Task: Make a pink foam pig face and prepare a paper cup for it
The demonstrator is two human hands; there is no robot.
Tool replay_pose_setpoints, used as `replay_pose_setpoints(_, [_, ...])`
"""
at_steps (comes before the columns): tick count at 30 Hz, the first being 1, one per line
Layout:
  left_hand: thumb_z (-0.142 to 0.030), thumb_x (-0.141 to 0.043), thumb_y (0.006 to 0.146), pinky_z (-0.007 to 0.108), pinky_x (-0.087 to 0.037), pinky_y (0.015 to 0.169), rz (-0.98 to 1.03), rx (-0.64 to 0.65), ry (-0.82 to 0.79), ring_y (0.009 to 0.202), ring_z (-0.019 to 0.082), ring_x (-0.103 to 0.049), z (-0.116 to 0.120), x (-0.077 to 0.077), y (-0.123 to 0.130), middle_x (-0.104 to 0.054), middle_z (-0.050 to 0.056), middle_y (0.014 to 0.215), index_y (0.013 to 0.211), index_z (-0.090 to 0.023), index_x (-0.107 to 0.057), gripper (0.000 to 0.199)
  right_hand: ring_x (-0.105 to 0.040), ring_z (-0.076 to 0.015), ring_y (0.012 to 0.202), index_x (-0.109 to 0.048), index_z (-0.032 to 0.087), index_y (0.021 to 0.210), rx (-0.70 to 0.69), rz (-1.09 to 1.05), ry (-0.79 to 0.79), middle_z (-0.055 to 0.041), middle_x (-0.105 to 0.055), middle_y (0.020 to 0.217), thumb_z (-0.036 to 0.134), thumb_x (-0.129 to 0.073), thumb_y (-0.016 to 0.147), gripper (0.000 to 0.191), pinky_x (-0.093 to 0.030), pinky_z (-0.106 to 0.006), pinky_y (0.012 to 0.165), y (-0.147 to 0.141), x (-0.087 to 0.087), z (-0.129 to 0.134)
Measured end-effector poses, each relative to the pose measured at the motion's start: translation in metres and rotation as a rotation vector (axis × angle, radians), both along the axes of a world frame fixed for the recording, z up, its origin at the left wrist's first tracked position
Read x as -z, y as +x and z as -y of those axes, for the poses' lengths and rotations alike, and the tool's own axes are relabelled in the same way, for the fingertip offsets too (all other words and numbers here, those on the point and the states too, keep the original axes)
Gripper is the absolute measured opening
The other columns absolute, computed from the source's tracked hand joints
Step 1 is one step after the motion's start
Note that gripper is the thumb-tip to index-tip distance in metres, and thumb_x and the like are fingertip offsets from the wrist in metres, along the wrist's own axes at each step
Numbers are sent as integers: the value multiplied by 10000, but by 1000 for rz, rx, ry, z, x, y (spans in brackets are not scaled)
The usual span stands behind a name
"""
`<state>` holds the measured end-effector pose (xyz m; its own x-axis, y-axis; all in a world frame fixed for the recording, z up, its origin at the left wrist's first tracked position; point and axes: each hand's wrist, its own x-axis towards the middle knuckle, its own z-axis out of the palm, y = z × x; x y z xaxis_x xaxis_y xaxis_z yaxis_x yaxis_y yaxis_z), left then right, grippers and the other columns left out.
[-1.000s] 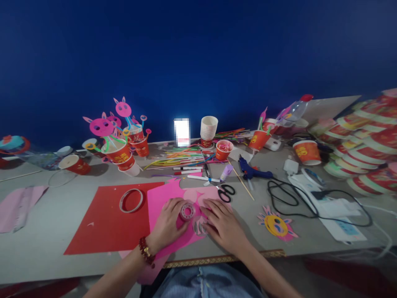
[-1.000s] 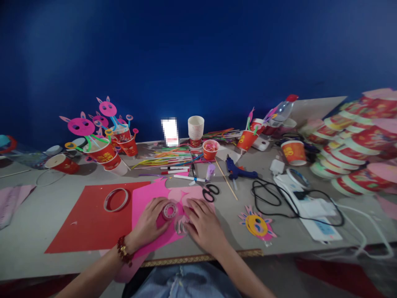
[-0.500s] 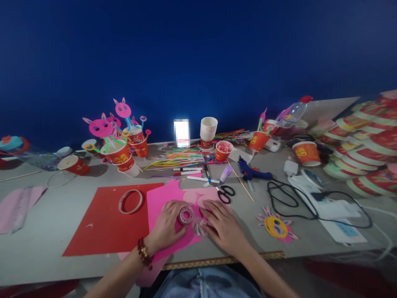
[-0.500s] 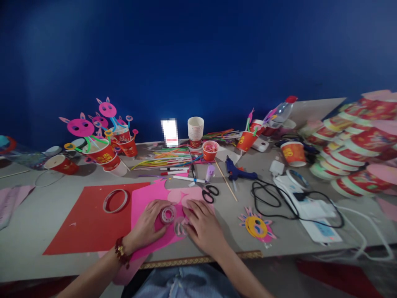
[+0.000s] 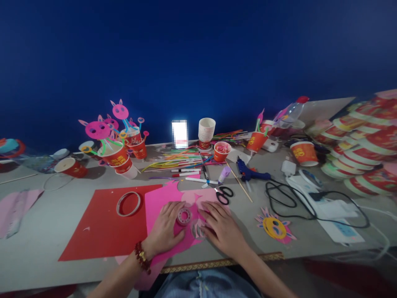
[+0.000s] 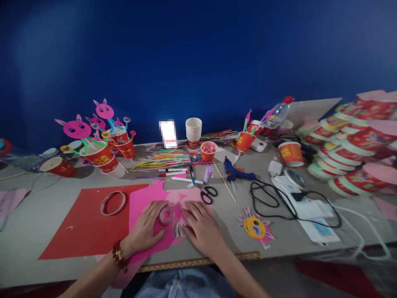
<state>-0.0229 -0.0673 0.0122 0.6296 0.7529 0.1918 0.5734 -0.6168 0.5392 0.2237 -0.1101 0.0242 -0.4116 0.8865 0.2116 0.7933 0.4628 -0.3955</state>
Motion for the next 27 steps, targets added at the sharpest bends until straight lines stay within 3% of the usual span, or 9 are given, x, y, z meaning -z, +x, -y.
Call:
replay_pose_setpoints(10, [-169,-568,823,497,-373,1061,-18,2,-55,1232,290,-457,-1,-5,1,-530,120,1307,1358,-213,-418,558,-445,-287,1309,-575,215,1329,2,-23,-34,-118,-552,1405,282,-581,913,422,-366,-513,1101,1,1,0])
replay_pose_setpoints(27, [-212,-582,804,504,-410,1021,-6,-2,-27,1182,300,-507,-2,-9,3,-566,132,1263,1329,-200,-456,540,-445,-291,1311,-576,208,1329,4,-27,-39,-121,-551,1404,282,-583,913,423,-372,-514,1098,0,2,0])
